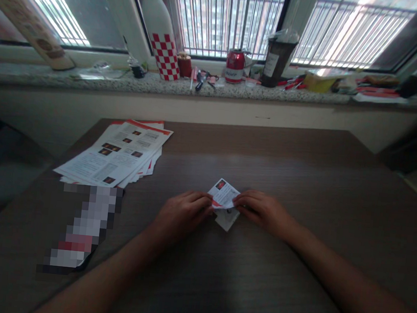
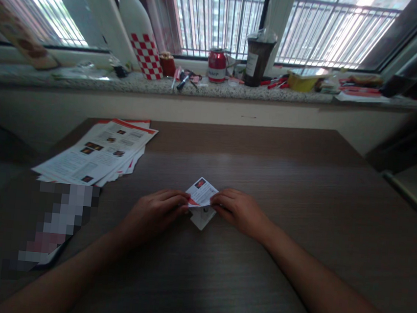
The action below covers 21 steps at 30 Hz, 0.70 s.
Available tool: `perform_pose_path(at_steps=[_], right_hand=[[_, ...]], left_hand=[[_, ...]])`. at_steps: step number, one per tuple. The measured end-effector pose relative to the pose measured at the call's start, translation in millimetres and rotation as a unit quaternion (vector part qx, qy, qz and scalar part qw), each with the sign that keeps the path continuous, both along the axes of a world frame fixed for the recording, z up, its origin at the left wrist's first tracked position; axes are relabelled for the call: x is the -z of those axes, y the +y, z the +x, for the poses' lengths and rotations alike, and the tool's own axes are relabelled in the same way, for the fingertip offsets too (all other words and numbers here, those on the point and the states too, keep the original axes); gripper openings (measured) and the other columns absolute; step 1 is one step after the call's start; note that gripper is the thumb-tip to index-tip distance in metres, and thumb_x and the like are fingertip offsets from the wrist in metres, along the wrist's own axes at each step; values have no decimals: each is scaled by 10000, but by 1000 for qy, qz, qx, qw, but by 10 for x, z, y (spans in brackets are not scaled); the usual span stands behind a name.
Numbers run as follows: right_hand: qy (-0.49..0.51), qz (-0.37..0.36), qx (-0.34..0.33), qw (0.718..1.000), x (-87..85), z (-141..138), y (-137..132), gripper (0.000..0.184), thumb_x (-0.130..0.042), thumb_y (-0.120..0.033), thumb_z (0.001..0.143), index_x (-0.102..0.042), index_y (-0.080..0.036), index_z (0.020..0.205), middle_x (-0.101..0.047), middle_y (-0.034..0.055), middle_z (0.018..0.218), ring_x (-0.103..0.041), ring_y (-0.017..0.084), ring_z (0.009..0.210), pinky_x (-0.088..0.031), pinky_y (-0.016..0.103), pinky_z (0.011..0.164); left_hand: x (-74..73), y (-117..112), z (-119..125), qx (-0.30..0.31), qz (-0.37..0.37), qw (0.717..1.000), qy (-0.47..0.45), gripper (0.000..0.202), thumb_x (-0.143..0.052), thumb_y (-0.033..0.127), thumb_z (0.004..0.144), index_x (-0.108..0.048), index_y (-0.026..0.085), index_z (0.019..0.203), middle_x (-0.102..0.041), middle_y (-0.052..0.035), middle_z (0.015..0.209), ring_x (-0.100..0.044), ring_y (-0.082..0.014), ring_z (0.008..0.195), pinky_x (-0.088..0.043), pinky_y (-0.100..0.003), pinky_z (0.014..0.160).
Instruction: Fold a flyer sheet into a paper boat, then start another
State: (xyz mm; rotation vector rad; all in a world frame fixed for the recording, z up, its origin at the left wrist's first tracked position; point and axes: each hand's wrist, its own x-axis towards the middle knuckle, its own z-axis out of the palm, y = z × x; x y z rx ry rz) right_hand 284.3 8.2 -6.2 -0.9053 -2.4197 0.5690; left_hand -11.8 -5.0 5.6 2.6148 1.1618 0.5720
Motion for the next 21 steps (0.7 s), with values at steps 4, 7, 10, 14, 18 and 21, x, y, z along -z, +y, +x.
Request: perform_pose_path(at_steps=[4,7,10,14,18,21], right_hand=[[11,-17,29,999,-27,0,-7,169,-575,-275,1063,-711,-230,1154,-758,81,1116,-714,232,1050,-581,402,928],[13,-24,37,999,-41,-2,-11,167,-566,-284,1067,-709,-215,1118,-756,83,1077,-717,231,1005,-581,397,890],[21,-26,40,999,-29,-8,-14,159,-561,-276,1069,-701,-220,1118,-747,83,1093,-710,228,1018,-576,394,898],[37,-8,47,998,-3,-24,-5,148,-564,-260,1066,-696,-217,1118,-696,108,1197,-669,233,1094,-557,396,934],[16,7,72,997,-14,-66,9,160,-548,-271,1076,-685,-204,1027,-683,84,1021,-644,227,966,-526,373,843],[6,5,94,996,-26,-95,14,190,-533,-275,1084,-674,-204,979,-651,61,940,-623,210,884,-492,342,780]], left_hand=[[-32,-7,-20,22,-25,999,-6,182,-671,303,1022,-701,241,1190,-714,-63,1298,-709,-255,1130,-588,-432,963],[-47,5,-26,27,-21,999,-10,170,-672,270,1018,-718,250,1180,-703,-64,1281,-694,-256,1131,-573,-444,978],[-39,23,-26,16,-9,1000,6,139,-664,239,1019,-731,238,1141,-705,-69,1170,-687,-253,1044,-570,-437,927],[-7,36,-16,-4,-20,1000,5,118,-639,226,1035,-721,212,1120,-699,-65,1083,-681,-238,979,-562,-393,870],[9,45,10,-31,-31,999,-3,119,-615,236,1049,-725,194,1055,-698,-67,1049,-674,-235,944,-542,-378,847],[10,59,28,-46,-31,998,-7,122,-618,255,1049,-727,202,1037,-699,-61,1032,-664,-234,924,-523,-373,834]])
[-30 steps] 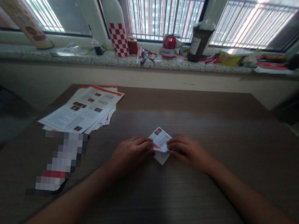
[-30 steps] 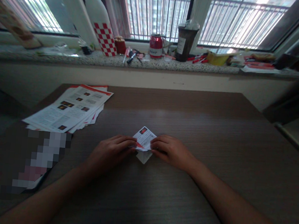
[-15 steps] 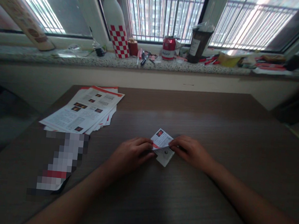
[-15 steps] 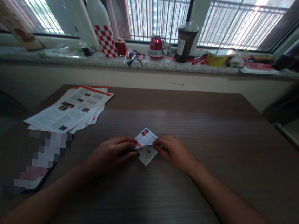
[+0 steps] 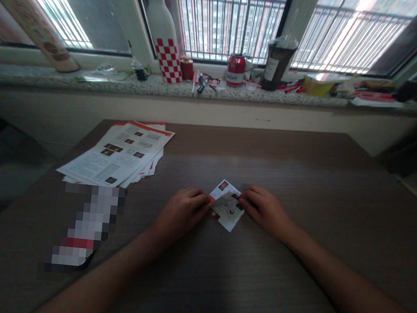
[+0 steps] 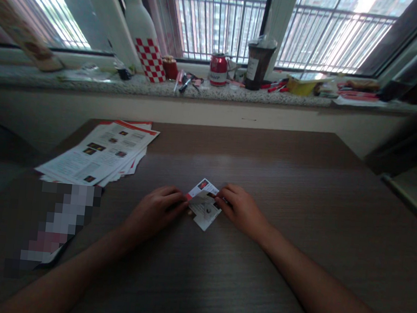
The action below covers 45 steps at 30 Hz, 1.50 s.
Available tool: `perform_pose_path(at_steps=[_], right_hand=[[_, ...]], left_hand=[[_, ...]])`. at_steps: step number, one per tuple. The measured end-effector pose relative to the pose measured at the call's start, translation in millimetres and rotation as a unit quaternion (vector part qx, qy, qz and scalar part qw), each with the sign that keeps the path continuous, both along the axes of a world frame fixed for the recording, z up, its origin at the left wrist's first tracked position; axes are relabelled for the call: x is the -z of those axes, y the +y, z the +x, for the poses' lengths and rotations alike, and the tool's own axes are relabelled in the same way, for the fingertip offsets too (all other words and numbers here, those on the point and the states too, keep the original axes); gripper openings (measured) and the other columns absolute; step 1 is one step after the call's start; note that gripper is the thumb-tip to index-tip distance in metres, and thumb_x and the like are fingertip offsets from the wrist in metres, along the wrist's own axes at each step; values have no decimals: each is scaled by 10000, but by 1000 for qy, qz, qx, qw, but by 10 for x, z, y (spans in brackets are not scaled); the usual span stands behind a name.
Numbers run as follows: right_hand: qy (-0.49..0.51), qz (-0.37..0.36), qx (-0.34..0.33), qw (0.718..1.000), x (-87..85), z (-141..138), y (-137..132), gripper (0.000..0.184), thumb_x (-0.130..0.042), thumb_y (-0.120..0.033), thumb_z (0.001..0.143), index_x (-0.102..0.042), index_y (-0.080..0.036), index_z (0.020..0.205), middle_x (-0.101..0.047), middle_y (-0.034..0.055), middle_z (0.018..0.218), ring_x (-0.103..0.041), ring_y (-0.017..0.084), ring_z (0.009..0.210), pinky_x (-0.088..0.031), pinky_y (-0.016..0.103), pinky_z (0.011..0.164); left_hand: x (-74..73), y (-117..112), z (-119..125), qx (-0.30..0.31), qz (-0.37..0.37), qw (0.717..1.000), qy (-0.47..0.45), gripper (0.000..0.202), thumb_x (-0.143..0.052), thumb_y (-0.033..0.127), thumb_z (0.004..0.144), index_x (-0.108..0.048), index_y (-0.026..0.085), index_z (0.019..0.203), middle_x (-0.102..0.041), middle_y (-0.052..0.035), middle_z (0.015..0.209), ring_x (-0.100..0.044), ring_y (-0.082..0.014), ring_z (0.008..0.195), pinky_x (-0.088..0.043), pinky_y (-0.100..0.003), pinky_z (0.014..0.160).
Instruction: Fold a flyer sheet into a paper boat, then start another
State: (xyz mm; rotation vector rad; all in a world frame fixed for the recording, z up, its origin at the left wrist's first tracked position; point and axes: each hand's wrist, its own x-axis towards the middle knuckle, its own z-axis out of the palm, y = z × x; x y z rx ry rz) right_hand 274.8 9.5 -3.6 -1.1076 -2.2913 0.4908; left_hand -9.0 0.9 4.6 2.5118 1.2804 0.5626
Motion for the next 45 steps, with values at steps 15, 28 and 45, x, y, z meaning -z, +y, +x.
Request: perform_pose_path(at_steps=[15,28,45], right_hand=[[37,-50,49,997,14,-35,-4,111,-595,-258,1035,-694,-224,1070,-687,46,934,-649,190,817,-493,307,727],[1,-19,53,998,90,-101,31,271,-538,-285,1075,-702,-265,1290,-675,100,1144,-692,232,972,-549,363,839],[-46,-33,-15,998,5,-62,-64,242,-576,-330,1055,-766,-227,1165,-648,111,1141,-683,231,955,-569,388,843]], left_hand=[[-36,4,38,-44,-15,999,-3,86,-630,264,1025,-682,220,973,-735,-35,934,-671,-227,840,-437,-359,781],[-11,38,98,-91,-73,993,-35,71,-645,260,1005,-701,216,1008,-698,-50,1019,-665,-222,867,-476,-321,733],[17,50,33,-62,-38,996,-60,116,-622,232,1010,-734,214,985,-682,-71,1073,-676,-242,969,-531,-361,843]])
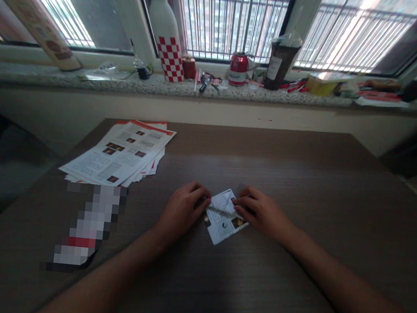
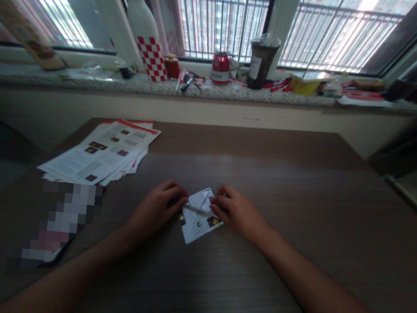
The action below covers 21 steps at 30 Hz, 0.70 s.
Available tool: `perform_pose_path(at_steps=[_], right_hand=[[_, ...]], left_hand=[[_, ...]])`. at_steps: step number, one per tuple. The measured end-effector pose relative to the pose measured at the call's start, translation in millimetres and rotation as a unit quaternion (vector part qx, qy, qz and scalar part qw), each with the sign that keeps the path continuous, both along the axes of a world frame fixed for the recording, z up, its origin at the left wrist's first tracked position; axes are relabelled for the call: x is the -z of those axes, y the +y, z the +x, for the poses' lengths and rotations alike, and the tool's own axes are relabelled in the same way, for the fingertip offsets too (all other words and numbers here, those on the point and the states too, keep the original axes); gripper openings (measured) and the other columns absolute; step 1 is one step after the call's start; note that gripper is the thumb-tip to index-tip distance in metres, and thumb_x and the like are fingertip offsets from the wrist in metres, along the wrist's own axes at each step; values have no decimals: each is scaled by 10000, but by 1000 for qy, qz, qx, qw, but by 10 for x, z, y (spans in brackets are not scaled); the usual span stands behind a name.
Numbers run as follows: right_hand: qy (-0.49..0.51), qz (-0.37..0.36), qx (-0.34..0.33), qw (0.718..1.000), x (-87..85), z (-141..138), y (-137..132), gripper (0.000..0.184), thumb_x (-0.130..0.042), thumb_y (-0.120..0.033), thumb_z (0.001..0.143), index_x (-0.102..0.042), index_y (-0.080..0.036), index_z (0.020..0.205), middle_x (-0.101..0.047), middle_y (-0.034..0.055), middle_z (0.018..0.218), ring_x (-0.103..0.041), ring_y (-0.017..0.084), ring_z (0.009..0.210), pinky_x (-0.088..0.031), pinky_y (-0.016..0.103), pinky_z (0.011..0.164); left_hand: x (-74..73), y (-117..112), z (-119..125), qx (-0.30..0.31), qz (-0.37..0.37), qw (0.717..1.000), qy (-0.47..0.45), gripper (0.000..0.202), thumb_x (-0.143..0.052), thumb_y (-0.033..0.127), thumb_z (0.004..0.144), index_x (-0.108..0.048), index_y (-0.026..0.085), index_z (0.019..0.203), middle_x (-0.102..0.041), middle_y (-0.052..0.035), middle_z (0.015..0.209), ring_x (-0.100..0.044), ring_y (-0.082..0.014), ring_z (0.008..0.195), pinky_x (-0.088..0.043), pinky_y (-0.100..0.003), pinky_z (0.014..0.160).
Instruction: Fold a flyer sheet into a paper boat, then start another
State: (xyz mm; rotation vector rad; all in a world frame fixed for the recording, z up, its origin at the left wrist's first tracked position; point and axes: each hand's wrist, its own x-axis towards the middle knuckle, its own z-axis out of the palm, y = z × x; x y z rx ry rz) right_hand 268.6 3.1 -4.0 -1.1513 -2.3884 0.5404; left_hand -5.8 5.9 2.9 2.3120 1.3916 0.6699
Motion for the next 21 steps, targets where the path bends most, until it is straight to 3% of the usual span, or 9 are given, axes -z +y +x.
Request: perform_pose_path(at_steps=[7,12,17,21], right_hand=[[11,7,-1,1000,5,-18,-11,201,-613,-336,1043,-778,-226,1009,-651,77,1029,-657,202,870,-530,344,767],[8,6,-1,1000,9,-41,-34,198,-637,-329,1030,-767,-211,937,-657,69,1002,-653,198,854,-505,333,739],[42,5,4,999,33,-39,-15,241,-617,-339,1045,-762,-219,895,-662,54,969,-660,184,839,-504,326,750],[84,10,32,996,37,-19,39,130,-670,-323,1015,-752,-227,982,-676,56,983,-663,204,899,-518,340,796]], left_hand=[[-6,-73,34,52,22,998,15,245,-578,107,1000,-759,232,1107,-703,-70,1119,-664,-239,1004,-520,-384,889],[-45,-126,86,43,24,999,17,111,-660,244,1003,-734,203,1076,-684,-83,1113,-652,-252,1003,-521,-392,872],[-39,-100,107,34,16,999,12,63,-681,233,993,-716,211,1040,-698,-72,1095,-653,-257,1000,-504,-401,878],[-36,-82,100,49,5,999,5,82,-704,238,983,-724,231,1063,-717,-61,1114,-665,-257,1022,-484,-413,903]])
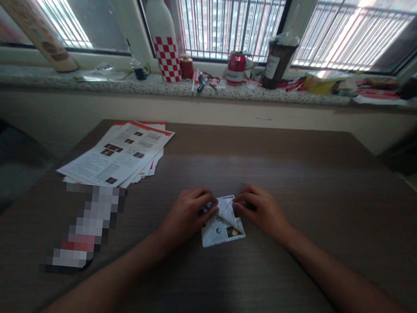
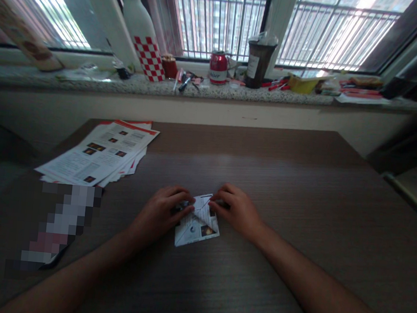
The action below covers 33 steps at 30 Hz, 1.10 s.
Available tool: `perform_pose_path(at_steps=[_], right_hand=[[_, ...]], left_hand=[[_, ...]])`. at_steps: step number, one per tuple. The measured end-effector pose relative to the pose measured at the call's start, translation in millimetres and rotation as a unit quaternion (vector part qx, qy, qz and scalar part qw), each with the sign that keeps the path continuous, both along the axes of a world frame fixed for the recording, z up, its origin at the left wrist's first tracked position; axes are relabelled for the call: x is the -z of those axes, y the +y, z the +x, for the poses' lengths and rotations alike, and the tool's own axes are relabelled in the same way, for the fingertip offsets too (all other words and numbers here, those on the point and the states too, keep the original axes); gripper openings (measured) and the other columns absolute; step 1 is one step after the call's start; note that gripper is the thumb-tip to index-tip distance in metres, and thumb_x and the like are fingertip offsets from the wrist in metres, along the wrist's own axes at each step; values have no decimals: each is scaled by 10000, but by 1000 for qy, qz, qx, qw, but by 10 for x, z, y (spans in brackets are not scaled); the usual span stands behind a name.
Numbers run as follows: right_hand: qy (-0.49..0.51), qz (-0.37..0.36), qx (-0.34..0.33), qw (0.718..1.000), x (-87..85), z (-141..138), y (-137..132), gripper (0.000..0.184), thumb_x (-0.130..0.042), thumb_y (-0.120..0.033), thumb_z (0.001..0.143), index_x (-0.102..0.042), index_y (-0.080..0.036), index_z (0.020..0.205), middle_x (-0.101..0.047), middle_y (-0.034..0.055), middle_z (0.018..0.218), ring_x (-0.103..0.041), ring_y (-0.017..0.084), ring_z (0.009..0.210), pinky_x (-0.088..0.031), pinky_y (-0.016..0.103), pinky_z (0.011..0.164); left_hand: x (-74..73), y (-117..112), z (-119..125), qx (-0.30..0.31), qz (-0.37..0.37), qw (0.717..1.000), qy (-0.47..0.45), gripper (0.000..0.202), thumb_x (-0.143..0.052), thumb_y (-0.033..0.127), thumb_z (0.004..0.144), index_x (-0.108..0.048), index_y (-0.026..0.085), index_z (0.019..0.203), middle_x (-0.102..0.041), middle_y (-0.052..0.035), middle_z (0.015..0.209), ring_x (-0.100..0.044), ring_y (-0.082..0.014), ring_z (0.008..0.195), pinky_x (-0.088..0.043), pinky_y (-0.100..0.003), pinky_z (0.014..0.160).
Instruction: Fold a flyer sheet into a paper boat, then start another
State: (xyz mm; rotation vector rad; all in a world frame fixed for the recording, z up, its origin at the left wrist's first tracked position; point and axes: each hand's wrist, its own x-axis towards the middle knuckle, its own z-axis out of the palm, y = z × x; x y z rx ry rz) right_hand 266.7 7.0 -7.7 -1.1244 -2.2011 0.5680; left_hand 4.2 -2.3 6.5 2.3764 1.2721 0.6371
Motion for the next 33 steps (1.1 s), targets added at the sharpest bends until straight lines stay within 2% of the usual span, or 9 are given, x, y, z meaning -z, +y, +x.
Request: perform_pose_path(at_steps=[3,7,21,33], right_hand=[[-4,13,27,1000,8,10,33,107,-730,-303,974,-736,-234,1055,-676,64,1030,-648,234,983,-515,377,860],[-34,15,30,999,40,7,52,142,-766,-306,942,-714,-243,1059,-661,77,1077,-618,264,1033,-501,423,904],[-53,3,46,998,98,-22,80,125,-758,-296,943,-661,-223,974,-632,61,1012,-593,257,977,-470,390,839],[-58,5,52,997,122,-22,95,119,-752,-305,952,-667,-221,953,-632,58,988,-588,252,949,-468,384,811]], left_hand=[[1,5,4,20,-5,1000,-2,113,-726,218,970,-728,242,1080,-728,-50,1122,-671,-259,1044,-471,-425,919],[4,5,22,25,-11,1000,-10,131,-749,202,952,-730,241,1076,-731,-49,1114,-671,-262,1058,-469,-430,931],[47,-36,80,-12,0,1000,-5,109,-723,212,964,-727,228,1071,-660,-73,1110,-620,-268,1037,-504,-423,904],[49,-19,86,-21,-9,1000,-3,98,-736,210,957,-742,230,1053,-667,-71,1087,-631,-266,1018,-517,-412,882]])
